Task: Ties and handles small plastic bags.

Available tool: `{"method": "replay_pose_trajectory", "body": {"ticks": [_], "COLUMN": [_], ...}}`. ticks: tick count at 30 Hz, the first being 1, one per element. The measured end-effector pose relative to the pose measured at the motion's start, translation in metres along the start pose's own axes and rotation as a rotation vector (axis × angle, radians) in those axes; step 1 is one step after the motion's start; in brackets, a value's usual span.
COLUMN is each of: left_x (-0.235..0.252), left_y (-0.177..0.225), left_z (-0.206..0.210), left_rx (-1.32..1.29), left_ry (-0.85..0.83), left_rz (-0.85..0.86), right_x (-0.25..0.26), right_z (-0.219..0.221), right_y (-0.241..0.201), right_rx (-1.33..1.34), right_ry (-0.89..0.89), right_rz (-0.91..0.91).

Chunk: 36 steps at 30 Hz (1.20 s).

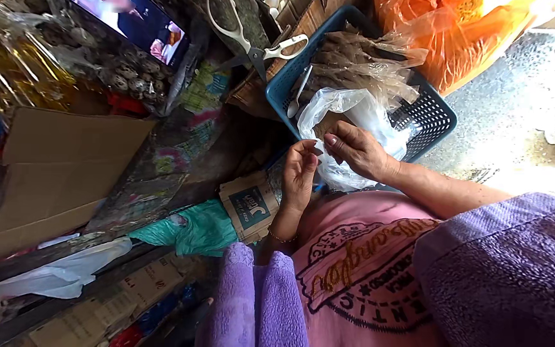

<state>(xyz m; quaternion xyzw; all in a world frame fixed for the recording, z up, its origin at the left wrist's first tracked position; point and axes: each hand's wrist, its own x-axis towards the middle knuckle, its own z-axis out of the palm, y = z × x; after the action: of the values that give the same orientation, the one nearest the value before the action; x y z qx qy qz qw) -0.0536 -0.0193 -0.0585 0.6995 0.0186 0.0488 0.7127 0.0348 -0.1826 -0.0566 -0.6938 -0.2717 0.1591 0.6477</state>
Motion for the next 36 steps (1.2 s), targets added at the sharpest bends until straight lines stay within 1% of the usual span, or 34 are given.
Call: {"method": "replay_pose_trajectory", "body": {"ticks": [1,3,7,12,15,21,26,29,32,34,36], "left_x": [0.001,0.008,0.01,0.006,0.007,0.005,0.007,0.007,0.005,0.003,0.003], "left_y": [0.001,-0.001,-0.003,0.0,-0.003,-0.003,-0.007,-0.008,-0.01,-0.011,-0.011], "left_z": [0.002,0.007,0.008,0.007,0.007,0.011,0.009,0.006,0.0,-0.004,-0.005], "left_rx": [-0.042,-0.078,-0.014,0.17,0.171,0.214,0.228,0.156,-0.01,-0.098,-0.13], "left_ry": [0.004,0.084,0.129,0.136,0.162,0.185,0.194,0.167,0.104,0.057,0.066], "left_rz": [0.009,0.038,0.053,0.061,0.077,-0.02,-0.034,-0.033,-0.078,-0.091,-0.062], "right_x": [-0.001,-0.004,-0.007,-0.012,-0.012,-0.013,-0.015,-0.015,-0.014,-0.014,-0.015], "right_z": [0.002,0.004,0.006,0.008,0.01,0.012,0.013,0.014,0.011,0.011,0.01], "right_y": [0.001,0.0,-0.002,0.0,0.001,-0.004,-0.002,-0.001,-0.003,-0.004,-0.006], "right_rx": [-0.016,-0.028,-0.075,-0.214,-0.247,-0.303,-0.315,-0.3,-0.263,-0.278,-0.3], "right_ry": [0.004,0.009,-0.018,-0.068,-0.052,-0.079,-0.125,-0.12,-0.096,-0.083,-0.093], "right_rz": [-0.01,-0.021,-0.068,-0.056,-0.093,-0.137,-0.172,-0.185,-0.16,-0.122,-0.079]}}
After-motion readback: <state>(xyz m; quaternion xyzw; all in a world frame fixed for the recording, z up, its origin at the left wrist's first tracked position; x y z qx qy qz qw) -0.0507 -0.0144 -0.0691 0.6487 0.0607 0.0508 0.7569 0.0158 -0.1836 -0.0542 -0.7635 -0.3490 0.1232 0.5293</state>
